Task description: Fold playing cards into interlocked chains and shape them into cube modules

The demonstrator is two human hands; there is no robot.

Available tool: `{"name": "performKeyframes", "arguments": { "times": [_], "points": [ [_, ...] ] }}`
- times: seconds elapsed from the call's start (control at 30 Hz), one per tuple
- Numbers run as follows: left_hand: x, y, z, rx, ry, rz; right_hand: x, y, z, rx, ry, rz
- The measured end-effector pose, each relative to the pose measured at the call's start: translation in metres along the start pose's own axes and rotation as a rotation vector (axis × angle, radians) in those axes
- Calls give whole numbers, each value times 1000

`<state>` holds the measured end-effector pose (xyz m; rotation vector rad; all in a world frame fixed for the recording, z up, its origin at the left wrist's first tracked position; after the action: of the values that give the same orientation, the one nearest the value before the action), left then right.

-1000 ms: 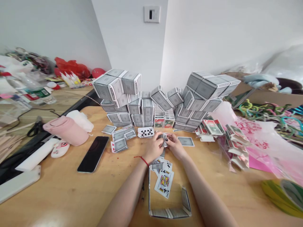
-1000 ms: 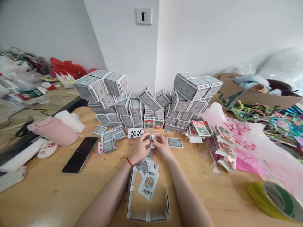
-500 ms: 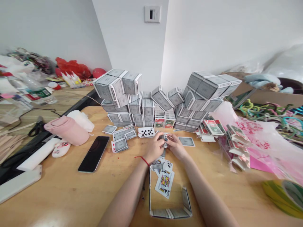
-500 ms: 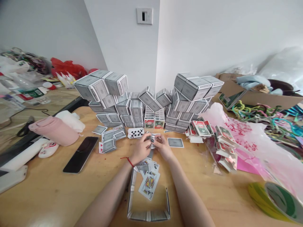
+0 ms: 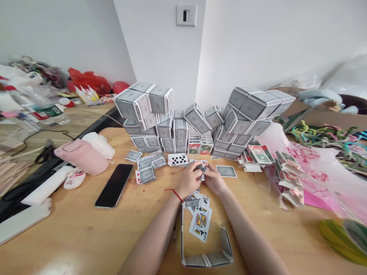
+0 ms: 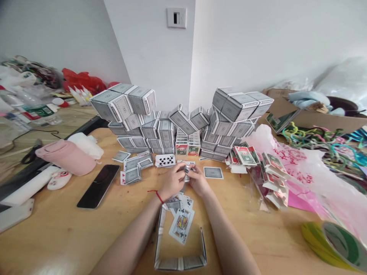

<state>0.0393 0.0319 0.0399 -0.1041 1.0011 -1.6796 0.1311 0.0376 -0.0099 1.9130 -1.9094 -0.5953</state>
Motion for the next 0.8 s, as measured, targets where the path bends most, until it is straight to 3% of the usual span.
{"name": "performKeyframes", "arguments": {
  "times": [0.27,0.43,0.53,0.67,0.8],
  "points": [
    [-3,-5,3,42,-66,0,-2,-7,0,7,-85,119],
    [-3,-14,-1,189,-130,-37,-3,-15,-3,-20,-134,216],
    [-2,-13,-15,387,-295,-69,-4,-19,-13,18,-231,223],
    [0,10,-36,824,-600,-236,-2,-18,-29,178,-385,208],
    [1,24,-45,1082,-790,-371,1,-3,-30,252,-368,73]
  ]
}}
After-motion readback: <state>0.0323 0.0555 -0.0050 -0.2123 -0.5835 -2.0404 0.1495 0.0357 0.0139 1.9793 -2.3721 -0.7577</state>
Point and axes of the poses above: each hand's wrist, its own x-axis away from the middle knuckle, its own y-axis out of the palm, z = x × y, the point moved 7 cm from there along -x, towards the middle knuckle, and after that the axes turned 14 degrees about -y, right-handed, at the moved point
